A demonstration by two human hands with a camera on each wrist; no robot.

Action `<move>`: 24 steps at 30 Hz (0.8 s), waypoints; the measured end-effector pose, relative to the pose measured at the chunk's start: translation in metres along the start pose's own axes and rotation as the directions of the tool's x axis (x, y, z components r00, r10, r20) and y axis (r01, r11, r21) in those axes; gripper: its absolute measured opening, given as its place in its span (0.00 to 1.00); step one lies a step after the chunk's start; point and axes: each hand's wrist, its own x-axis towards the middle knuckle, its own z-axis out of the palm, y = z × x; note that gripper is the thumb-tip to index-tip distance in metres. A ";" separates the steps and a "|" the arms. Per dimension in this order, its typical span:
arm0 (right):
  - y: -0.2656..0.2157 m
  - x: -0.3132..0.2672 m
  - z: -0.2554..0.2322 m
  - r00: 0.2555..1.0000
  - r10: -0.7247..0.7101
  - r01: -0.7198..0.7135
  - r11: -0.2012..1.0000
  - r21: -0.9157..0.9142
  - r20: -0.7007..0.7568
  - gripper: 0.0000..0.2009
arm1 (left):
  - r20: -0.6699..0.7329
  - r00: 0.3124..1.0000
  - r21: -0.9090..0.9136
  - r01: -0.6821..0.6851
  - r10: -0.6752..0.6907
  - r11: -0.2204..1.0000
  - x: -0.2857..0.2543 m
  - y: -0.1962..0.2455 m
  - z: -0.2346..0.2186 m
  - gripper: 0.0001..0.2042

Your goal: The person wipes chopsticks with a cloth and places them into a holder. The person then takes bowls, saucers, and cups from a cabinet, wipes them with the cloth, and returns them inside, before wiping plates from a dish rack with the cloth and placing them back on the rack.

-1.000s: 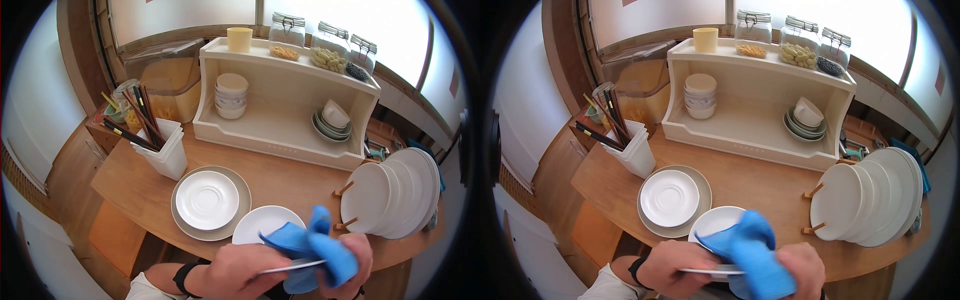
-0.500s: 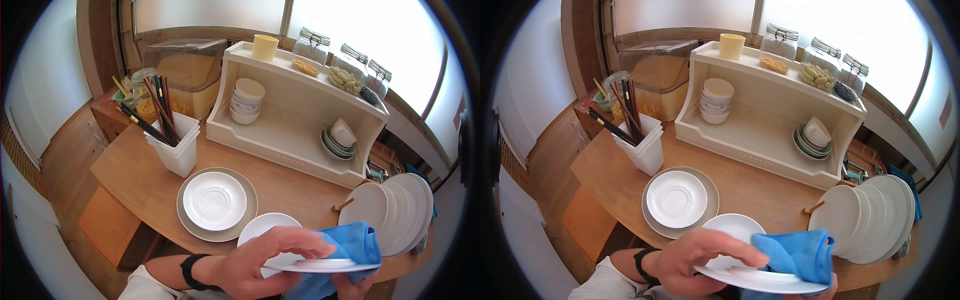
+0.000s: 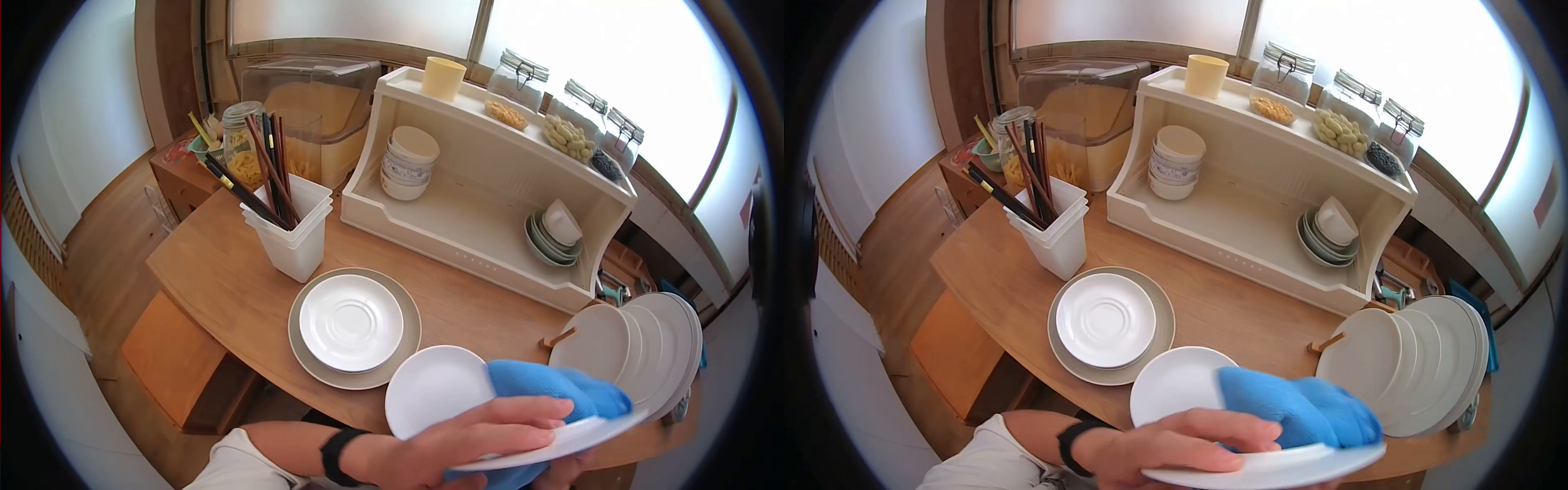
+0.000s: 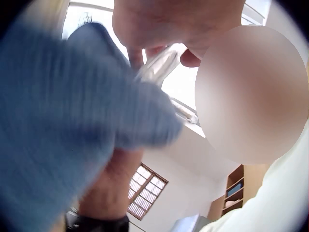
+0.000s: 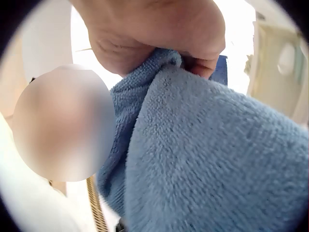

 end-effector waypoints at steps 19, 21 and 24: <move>-0.050 0.009 0.013 0.927 -0.373 0.316 0.708 -0.631 0.045 0.30 | 0.174 0.955 -0.227 0.278 -0.242 0.933 0.018 0.020 -0.004 0.15; -0.040 0.004 0.012 0.927 -0.372 0.284 0.788 -0.547 -0.054 0.30 | -0.064 0.949 -0.368 0.266 -0.310 0.891 0.015 0.028 0.027 0.14; -0.030 0.003 0.014 0.917 -0.345 0.249 0.886 -0.390 -0.198 0.29 | -0.107 0.947 -0.258 0.267 -0.302 0.929 0.005 0.025 0.039 0.16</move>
